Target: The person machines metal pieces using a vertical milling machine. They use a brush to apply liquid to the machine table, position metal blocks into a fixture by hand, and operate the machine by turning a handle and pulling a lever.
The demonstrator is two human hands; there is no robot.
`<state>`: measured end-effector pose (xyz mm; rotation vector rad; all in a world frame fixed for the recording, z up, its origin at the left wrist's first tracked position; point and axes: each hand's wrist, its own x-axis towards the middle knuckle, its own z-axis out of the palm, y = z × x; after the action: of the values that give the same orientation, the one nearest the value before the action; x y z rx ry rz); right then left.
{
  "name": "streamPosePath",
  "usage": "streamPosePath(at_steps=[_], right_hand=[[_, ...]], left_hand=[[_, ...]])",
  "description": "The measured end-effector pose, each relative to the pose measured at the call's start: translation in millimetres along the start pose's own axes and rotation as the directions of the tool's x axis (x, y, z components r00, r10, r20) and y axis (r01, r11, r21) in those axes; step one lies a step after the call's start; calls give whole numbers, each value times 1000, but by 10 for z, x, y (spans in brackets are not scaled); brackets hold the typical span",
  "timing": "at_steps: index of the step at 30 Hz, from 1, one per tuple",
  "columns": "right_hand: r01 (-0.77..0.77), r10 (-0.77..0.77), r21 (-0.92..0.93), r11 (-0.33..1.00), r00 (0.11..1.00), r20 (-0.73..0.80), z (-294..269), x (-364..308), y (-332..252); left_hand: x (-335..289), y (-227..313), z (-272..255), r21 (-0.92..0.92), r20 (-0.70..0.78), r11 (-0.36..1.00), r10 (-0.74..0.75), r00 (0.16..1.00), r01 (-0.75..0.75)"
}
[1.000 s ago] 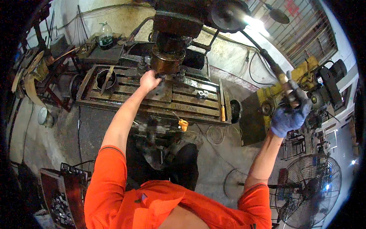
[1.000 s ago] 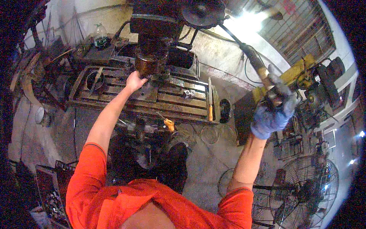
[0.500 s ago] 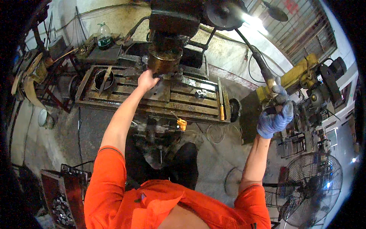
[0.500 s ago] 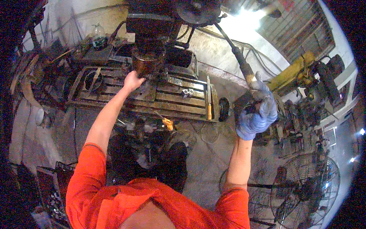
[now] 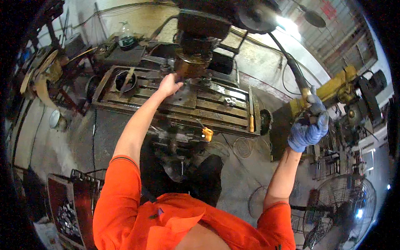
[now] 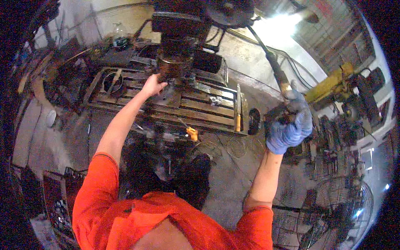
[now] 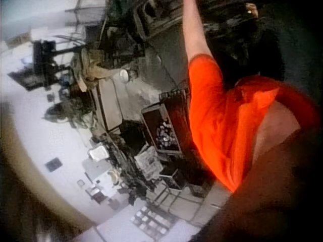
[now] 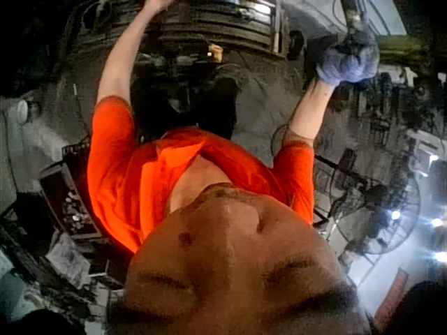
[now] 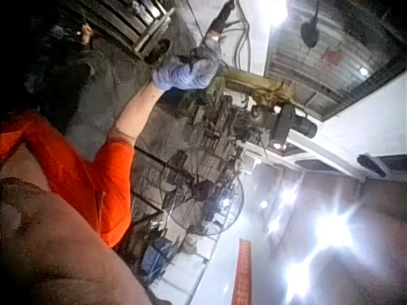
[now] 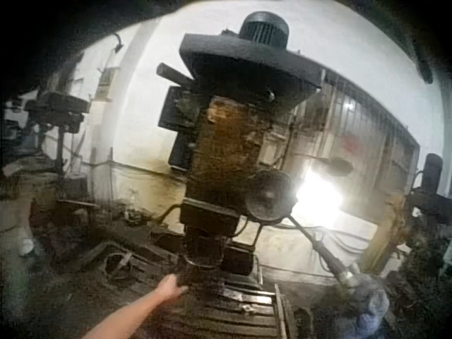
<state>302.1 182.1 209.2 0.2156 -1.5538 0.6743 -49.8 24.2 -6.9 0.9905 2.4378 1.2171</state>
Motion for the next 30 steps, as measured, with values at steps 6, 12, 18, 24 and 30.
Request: streamPosePath(at_steps=[6,12,18,24,30], right_hand=[[-87,94,92,992,992,-82,-47,-59,-10],[-78,82,99,992,996,-43,-85,-50,58],[-175,191,139,975,976,-106,-53,-45,-22],[-98,94,-17,995,984,-151,-27,-26,-10],[-93,105,103,990,986,-126,57,-4,-33]], left_hand=[[-940,-261,-812,304,-523,938,309,795,-165],[-1316,-737,-1327,753,-405,633,235,883,177],[-1161,-999,-1338,759,-251,650,232,940,42],[-1183,-333,-767,-202,-275,977,4,961,-62],[-616,-37,-143,-43,-419,987,124,900,-157]])
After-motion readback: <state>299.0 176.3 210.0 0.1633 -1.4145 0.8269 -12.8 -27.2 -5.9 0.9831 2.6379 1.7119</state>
